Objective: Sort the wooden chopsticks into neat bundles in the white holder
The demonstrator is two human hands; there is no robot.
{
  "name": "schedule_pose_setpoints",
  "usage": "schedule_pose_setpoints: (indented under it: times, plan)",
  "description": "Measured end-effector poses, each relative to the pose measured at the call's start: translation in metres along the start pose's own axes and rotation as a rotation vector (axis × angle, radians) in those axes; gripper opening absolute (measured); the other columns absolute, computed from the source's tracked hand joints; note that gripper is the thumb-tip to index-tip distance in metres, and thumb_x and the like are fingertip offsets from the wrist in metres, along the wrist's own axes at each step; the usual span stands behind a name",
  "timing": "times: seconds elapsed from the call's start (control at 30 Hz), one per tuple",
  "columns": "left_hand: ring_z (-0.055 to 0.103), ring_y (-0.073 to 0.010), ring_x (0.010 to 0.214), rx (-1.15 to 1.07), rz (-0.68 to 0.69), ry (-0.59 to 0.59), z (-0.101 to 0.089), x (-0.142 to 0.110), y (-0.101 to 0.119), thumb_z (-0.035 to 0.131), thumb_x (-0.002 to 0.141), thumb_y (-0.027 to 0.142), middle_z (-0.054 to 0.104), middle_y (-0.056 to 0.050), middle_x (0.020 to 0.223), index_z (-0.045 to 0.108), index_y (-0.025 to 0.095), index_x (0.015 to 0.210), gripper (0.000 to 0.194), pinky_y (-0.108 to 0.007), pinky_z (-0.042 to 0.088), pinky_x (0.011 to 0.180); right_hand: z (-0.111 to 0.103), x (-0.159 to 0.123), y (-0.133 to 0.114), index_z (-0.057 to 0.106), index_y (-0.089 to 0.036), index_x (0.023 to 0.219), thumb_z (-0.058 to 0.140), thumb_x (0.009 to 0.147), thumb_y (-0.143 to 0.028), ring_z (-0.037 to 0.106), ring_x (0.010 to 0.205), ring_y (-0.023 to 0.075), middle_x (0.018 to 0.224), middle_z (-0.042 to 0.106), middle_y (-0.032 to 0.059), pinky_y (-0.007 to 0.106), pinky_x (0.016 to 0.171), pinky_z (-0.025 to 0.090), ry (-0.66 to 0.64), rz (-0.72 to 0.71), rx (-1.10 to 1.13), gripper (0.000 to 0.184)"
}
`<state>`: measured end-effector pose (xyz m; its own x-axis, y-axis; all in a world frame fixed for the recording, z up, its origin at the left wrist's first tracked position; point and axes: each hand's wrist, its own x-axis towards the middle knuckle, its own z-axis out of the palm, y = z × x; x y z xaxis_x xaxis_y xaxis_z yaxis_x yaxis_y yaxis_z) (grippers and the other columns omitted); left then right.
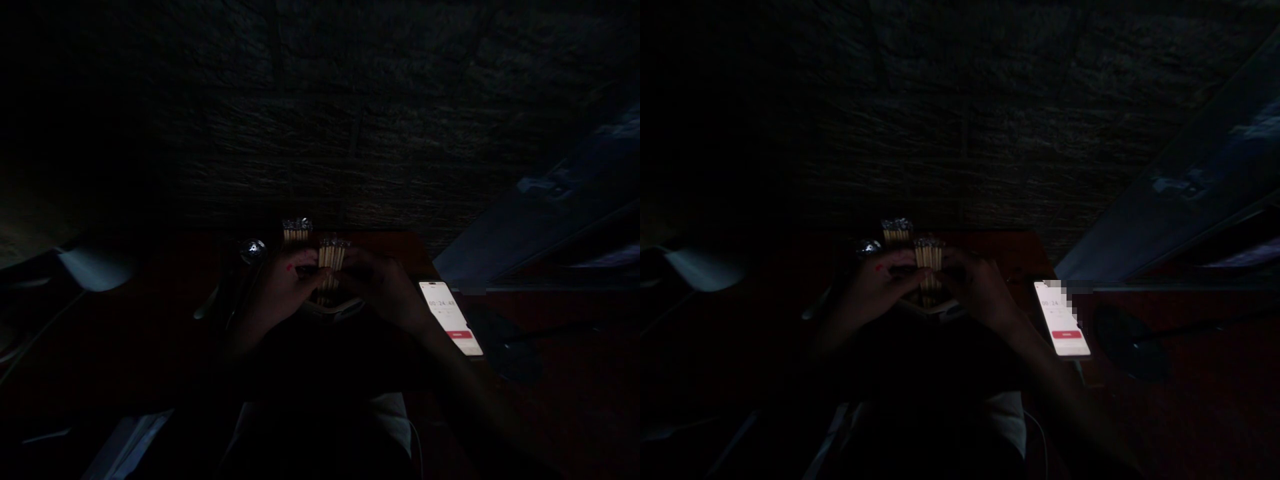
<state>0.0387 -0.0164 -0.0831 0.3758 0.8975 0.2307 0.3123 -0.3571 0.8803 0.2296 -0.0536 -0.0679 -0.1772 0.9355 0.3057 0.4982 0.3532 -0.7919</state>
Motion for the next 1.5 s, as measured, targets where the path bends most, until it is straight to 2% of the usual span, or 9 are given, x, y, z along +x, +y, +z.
schedule_pose_setpoints:
  times: [0.13,0.4,0.63,0.77,1.03,1.17,1.37,1.5]
  plan:
    - [0.070,-0.0209,0.098,-0.006,-0.012,0.019,0.000,0.000,-0.001,0.067,0.084,0.031,0.075,-0.007,0.106,0.070,0.019,0.101,0.022,-0.037,0.055,0.091,0.000,0.000,0.002,0.070,-0.023,0.106,0.067,0.084,-0.018,0.073,0.088,0.0167,0.099,0.076,0.0012,0.027,0.079,0.057,-0.005,0.008,-0.004,0.023]
    - [0.070,-0.0186,0.096,0.015,0.052,-0.010,0.000,-0.001,0.003,0.064,0.086,0.028,0.075,-0.004,0.102,0.071,0.020,0.100,0.017,-0.034,0.055,0.089,0.000,-0.001,0.001,0.069,-0.022,0.104,0.067,0.084,-0.018,0.073,0.088,0.0161,0.098,0.076,0.0016,0.027,0.080,0.057,-0.004,-0.001,-0.016,0.020]
    - [0.071,-0.0215,0.097,0.028,-0.011,0.004,-0.001,-0.002,0.001,0.066,0.084,0.036,0.074,-0.006,0.106,0.066,0.022,0.111,0.030,-0.034,0.057,0.083,-0.001,-0.001,0.003,0.068,-0.024,0.110,0.068,0.082,-0.016,0.073,0.090,0.0182,0.100,0.076,0.0023,0.031,0.083,0.057,-0.036,0.009,0.005,0.029]
    - [0.072,-0.0213,0.094,0.018,-0.034,-0.002,-0.001,-0.003,0.000,0.067,0.084,0.037,0.074,-0.005,0.104,0.065,0.023,0.111,0.031,-0.034,0.057,0.083,-0.001,-0.001,0.004,0.067,-0.025,0.114,0.067,0.083,-0.016,0.073,0.091,0.0182,0.101,0.076,0.0015,0.031,0.084,0.057,-0.040,0.012,-0.003,0.032]
    - [0.071,-0.0202,0.098,0.004,0.008,0.029,0.000,-0.004,0.001,0.069,0.083,0.033,0.074,-0.004,0.106,0.065,0.024,0.111,0.030,-0.032,0.057,0.083,-0.006,-0.003,0.001,0.068,-0.026,0.112,0.069,0.082,-0.016,0.073,0.092,0.0185,0.104,0.076,0.0011,0.029,0.080,0.058,-0.041,0.020,0.010,0.032]
    - [0.069,-0.0220,0.102,0.008,0.004,0.041,-0.004,-0.006,0.003,0.070,0.082,0.035,0.073,-0.007,0.109,0.064,0.022,0.112,0.033,-0.034,0.057,0.085,-0.007,-0.005,0.001,0.065,-0.026,0.117,0.068,0.084,-0.017,0.073,0.094,0.0185,0.104,0.077,0.0012,0.029,0.080,0.059,-0.051,0.031,0.044,0.034]
    - [0.069,-0.0203,0.103,-0.028,-0.004,0.084,-0.017,-0.013,0.006,0.071,0.081,0.032,0.072,-0.006,0.111,0.066,0.022,0.111,0.032,-0.034,0.057,0.089,-0.011,-0.008,0.003,0.071,-0.023,0.097,0.069,0.083,-0.020,0.069,0.108,0.0208,0.125,0.069,0.0043,0.034,0.090,0.057,0.001,0.012,0.043,0.014]
    - [0.068,-0.0208,0.105,-0.018,-0.004,0.156,-0.026,-0.021,0.012,0.072,0.080,0.032,0.073,-0.006,0.110,0.068,0.021,0.105,0.027,-0.033,0.057,0.090,-0.014,-0.012,0.003,0.072,-0.024,0.096,0.070,0.083,-0.022,0.068,0.111,0.0220,0.125,0.069,0.0048,0.036,0.091,0.058,0.042,0.020,0.056,0.014]
